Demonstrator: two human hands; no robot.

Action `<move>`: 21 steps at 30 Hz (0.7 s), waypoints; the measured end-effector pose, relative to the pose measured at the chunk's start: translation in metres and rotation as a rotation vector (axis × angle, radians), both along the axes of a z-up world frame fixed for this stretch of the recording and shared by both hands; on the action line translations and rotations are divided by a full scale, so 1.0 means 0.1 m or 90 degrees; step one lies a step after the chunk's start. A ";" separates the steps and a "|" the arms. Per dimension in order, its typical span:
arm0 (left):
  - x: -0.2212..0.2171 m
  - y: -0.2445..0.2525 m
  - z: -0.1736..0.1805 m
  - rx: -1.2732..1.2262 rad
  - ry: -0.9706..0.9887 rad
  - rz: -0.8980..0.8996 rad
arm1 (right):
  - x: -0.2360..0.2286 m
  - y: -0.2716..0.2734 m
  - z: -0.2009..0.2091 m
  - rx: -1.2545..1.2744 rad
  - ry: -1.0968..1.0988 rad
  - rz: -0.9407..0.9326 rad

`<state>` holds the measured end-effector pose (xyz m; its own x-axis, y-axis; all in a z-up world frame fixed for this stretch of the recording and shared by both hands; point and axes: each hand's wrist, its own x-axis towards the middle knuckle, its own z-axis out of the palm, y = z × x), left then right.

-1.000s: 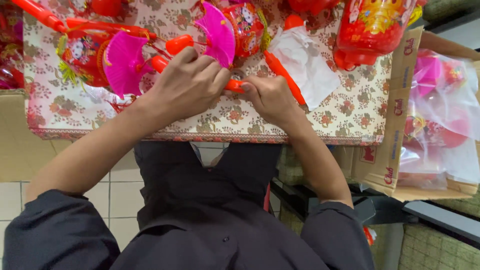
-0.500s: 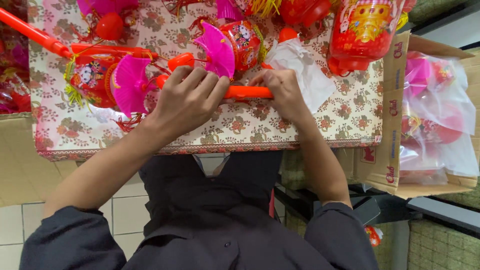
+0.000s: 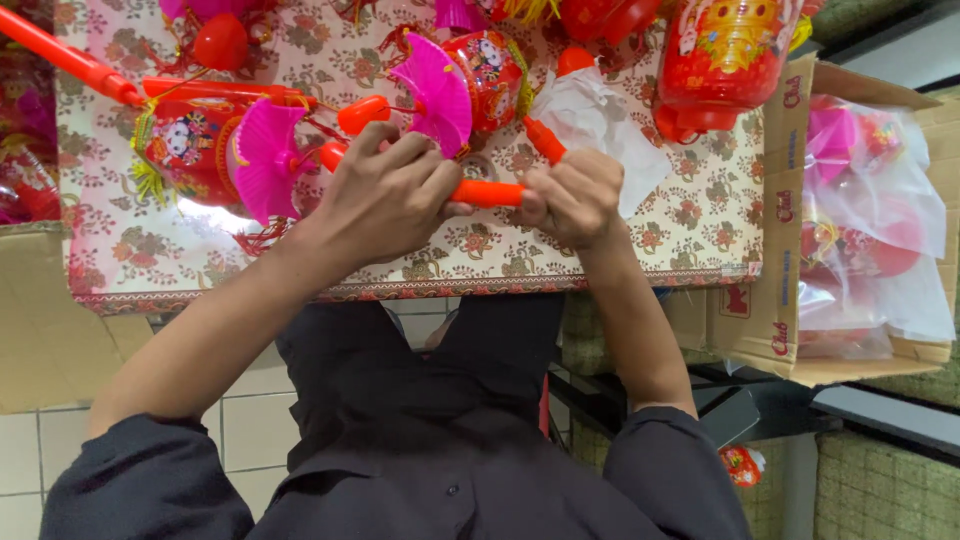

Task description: Assemble plastic toy lanterns by gluing handles and decorative parts together

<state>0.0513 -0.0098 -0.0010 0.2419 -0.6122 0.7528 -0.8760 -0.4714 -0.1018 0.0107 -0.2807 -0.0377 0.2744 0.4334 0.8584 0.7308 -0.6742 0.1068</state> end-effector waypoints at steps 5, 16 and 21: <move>0.06 0.06 0.14 0.011 -0.044 0.042 | -0.09 0.18 0.46 0.474 0.907 0.135; 0.10 0.06 -0.03 0.016 -0.054 0.055 | -0.12 0.15 0.25 0.209 0.527 0.011; 0.06 0.04 0.07 -0.018 0.001 0.025 | -0.12 0.20 0.46 0.154 0.331 0.027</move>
<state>0.0571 -0.0059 0.0062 0.2663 -0.5805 0.7695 -0.8569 -0.5082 -0.0867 -0.0016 -0.2605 0.0087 0.6743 0.2606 0.6910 0.6722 -0.6041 -0.4281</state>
